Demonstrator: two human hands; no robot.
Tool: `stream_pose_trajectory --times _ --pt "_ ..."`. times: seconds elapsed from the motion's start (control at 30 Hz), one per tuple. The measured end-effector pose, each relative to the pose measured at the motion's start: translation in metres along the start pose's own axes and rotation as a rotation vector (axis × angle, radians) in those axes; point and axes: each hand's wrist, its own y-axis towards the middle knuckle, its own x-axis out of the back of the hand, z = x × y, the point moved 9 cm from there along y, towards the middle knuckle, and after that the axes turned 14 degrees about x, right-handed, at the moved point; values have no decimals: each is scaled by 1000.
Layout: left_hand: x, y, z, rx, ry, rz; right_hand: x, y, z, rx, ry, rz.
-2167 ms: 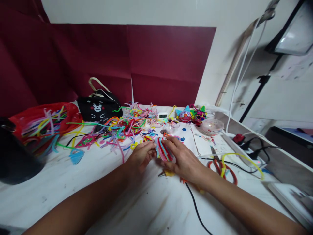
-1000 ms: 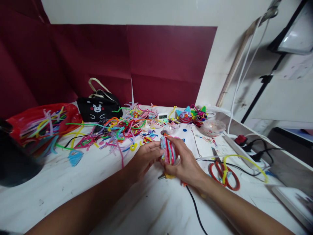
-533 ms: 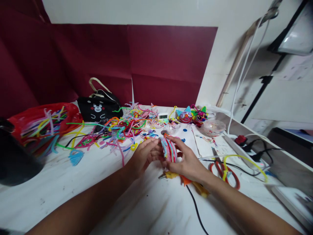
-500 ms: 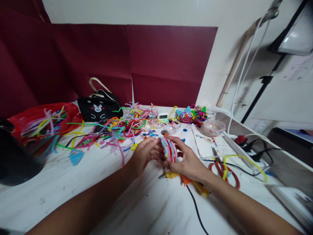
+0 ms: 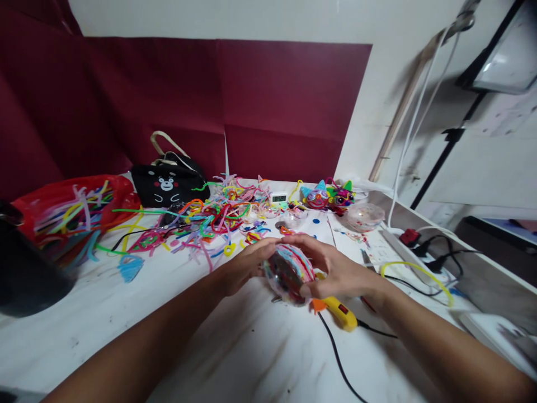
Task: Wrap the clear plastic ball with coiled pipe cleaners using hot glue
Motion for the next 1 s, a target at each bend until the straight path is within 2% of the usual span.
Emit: stream_pose_trajectory --times 0.13,0.2,0.4,0.7,0.83,1.0 --pt "-13 0 5 57 -24 162 -5 -3 -1 -12 35 87" --pt "-15 -1 7 75 -25 204 -6 -4 -1 -1 57 113" --pt "-17 -2 8 83 -45 236 0 -6 0 -7 76 105" --pt "-15 0 14 121 -116 248 13 -9 10 -56 -32 50" --pt "-8 2 16 148 -151 198 22 -7 20 7 -162 -33" --pt "-3 7 18 189 -272 169 38 -5 27 81 -345 -235"
